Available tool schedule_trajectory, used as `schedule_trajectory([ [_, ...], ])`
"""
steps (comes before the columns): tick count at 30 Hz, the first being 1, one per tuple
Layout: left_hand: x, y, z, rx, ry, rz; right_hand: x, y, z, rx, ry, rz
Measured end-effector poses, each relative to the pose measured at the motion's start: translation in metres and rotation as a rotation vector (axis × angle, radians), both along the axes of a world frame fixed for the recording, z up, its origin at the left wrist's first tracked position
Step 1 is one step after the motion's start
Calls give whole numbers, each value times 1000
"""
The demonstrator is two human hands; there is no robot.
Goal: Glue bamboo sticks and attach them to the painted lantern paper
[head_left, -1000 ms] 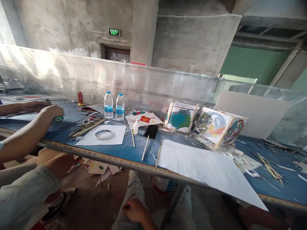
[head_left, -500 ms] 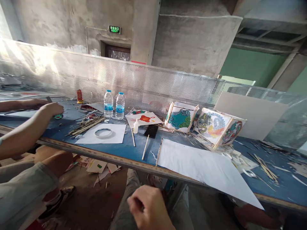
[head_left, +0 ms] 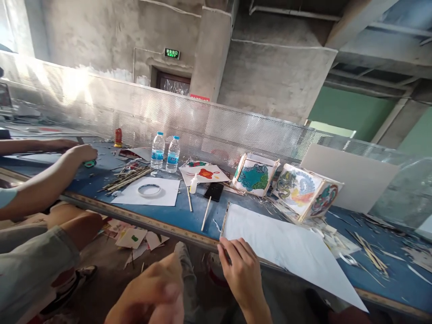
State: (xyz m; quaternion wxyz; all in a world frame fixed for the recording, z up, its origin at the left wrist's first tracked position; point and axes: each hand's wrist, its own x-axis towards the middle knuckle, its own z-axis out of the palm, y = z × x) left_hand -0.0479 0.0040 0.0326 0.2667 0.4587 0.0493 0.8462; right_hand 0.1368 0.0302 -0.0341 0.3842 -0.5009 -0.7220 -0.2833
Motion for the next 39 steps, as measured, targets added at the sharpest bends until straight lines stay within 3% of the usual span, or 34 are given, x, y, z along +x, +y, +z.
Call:
schedule_trajectory([
  [3, 4, 9, 2, -149, 102, 54, 1, 3, 3, -33, -15, -8],
  [8, 4, 27, -25, -286, 212, 40, 5, 5, 7, 57, -12, 32],
  [10, 5, 35, -27, -289, 270, 23, 10, 4, 11, 142, 4, 36],
  [14, 13, 61, 1, -226, 518, -104, 25, -1, 28, 316, 60, 27],
  [17, 35, 97, 32, -200, 639, -337, 39, -10, 41, 404, 197, 15],
  [19, 60, 125, 45, -252, 617, -476, 48, -17, 47, 448, 345, -14],
  [24, 130, 180, 41, -534, 656, -565, 75, -32, 62, 626, 847, -40],
  [26, 151, 190, 38, -639, 692, -599, 88, -36, 78, 689, 1047, 27],
  [29, 172, 195, 41, -726, 703, -640, 108, -42, 115, 771, 1206, 149],
  [34, 191, 187, 51, -732, 657, -718, 140, -39, 193, 895, 1141, 357],
  [39, 205, 171, 36, -819, 521, -849, 164, -23, 271, 906, 1079, 480],
])
